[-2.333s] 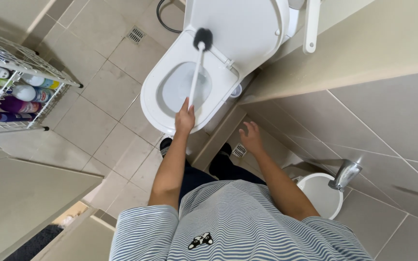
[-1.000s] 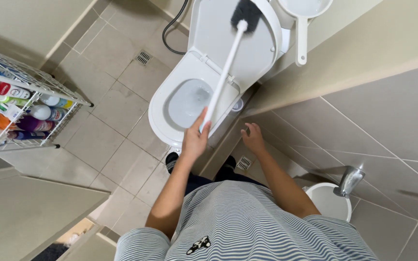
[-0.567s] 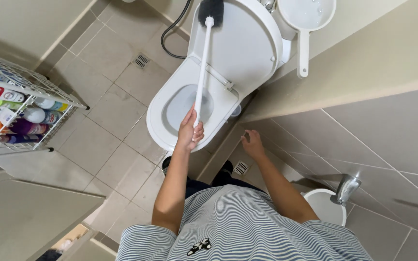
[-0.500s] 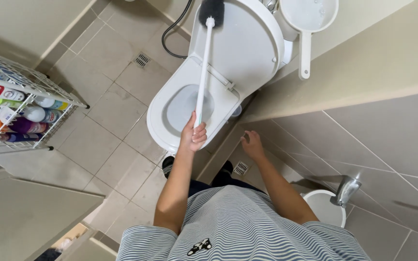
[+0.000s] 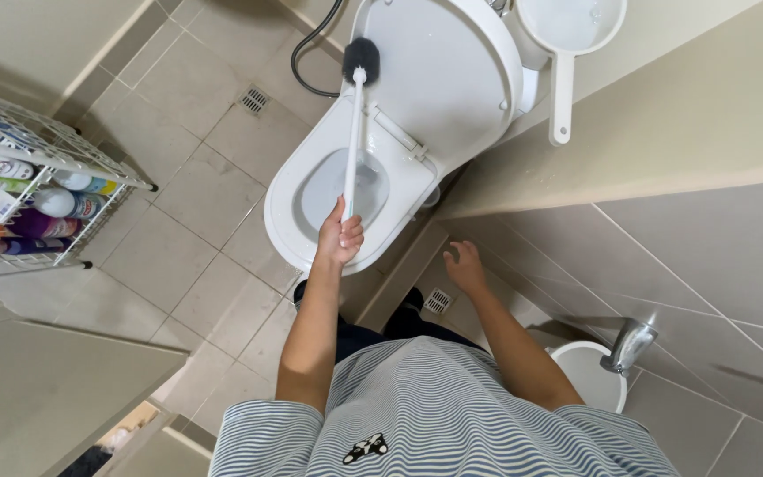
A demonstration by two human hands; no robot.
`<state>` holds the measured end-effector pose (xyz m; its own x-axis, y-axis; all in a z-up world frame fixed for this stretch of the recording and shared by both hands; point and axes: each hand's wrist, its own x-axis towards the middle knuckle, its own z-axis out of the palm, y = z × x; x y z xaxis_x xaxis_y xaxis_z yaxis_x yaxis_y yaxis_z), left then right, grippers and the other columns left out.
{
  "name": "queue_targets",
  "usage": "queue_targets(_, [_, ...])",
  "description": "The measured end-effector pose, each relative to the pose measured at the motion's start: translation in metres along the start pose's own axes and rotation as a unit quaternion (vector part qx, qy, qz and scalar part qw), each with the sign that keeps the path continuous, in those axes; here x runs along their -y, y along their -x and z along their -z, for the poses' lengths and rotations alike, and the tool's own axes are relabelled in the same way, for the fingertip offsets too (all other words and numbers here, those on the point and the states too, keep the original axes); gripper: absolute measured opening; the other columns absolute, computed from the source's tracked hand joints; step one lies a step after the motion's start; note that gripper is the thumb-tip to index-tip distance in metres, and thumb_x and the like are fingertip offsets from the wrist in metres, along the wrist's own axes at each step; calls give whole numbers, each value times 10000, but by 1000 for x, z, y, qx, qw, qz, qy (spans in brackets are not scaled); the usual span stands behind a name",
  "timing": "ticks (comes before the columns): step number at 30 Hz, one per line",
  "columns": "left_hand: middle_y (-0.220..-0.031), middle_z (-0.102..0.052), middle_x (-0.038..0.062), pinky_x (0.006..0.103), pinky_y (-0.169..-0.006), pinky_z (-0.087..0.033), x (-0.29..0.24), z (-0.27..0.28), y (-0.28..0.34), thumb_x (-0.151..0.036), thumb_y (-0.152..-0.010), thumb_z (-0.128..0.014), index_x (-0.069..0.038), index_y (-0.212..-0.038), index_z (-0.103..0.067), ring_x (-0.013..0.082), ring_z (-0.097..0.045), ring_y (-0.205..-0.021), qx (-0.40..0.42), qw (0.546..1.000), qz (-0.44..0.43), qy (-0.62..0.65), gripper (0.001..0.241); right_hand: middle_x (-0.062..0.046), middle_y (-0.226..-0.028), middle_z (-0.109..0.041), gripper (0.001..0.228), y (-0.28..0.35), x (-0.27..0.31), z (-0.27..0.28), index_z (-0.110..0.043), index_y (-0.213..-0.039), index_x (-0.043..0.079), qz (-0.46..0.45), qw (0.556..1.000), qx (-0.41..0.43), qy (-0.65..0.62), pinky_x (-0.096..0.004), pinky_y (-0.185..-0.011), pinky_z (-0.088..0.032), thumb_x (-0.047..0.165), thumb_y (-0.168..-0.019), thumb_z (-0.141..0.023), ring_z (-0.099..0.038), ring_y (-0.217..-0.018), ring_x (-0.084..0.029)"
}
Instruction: Scrubbing the inside of a toilet bowl using a toilet brush.
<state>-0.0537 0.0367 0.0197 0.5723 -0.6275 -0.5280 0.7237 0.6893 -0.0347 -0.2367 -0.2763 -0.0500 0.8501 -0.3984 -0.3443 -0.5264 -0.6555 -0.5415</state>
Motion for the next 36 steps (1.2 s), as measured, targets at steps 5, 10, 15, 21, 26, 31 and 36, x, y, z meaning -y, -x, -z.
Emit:
queue_targets(5, [-521,-364,-46,215,-300,-231,18,-93,26,-358,-1082,-428,-267,-1499,-434,64,-298,-365,-115,978,-69,-157,427,-236,-1541,-431,471,4,10,-5,-632,-1344,101,25,1000,5,2,-468,-1133,-399,369,-957,-660,-425,-1426,-401])
queue_targets(10, [-512,-397,-39,236,-293,-243,62,-140,67,-304,-1088,-424,-300,-1597,-349,73,-306,-353,-158,937,-108,-291,514,-228,-1537,-451,463,8,23,-4,-633,-1343,103,51,999,2,-16,-459,-1139,-429,366,-964,-664,-471,-1405,-406])
queue_targets(15, [-495,-382,-52,255,-293,-257,90,-114,72,-268,-1070,-477,-294,-1604,-359,76,-310,-350,-125,900,-128,-397,547,-227,-1554,-400,470,9,48,7,-613,-1351,108,6,999,39,-23,-472,-1084,-427,359,-955,-654,-450,-1379,-419])
queue_targets(21, [-487,-363,-33,271,-296,-262,81,-117,40,-274,-1081,-476,-261,-1592,-320,94,-307,-336,-168,899,-146,-377,534,-243,-1515,-454,449,0,23,-16,-640,-1321,82,78,997,-11,-21,-456,-1124,-412,354,-966,-677,-454,-1399,-408])
queue_targets(26, [-541,-406,-18,284,-325,-309,122,-98,67,-257,-1054,-486,-258,-1614,-353,104,-369,-387,-149,863,-165,-454,576,-234,-1486,-487,445,3,22,-14,-654,-1302,82,86,996,-20,-22,-441,-1129,-418,333,-937,-694,-474,-1386,-396])
queue_targets(31, [-1119,-746,119,324,-828,-557,154,-21,86,-268,-1126,-573,-157,-1605,-416,165,-686,-971,-17,681,-333,-653,517,-239,-1481,-491,431,1,23,-15,-657,-1298,80,96,995,-19,-18,-444,-1125,-418,324,-944,-691,-473,-1383,-398])
queue_targets(36, [-1033,-753,86,278,-782,-536,140,-41,87,-260,-1022,-612,-210,-1547,-514,112,-662,-839,-121,709,-186,-670,536,-230,-1518,-470,467,2,41,-9,-635,-1313,104,48,997,-9,-53,-408,-1073,-487,350,-918,-676,-606,-1209,-360])
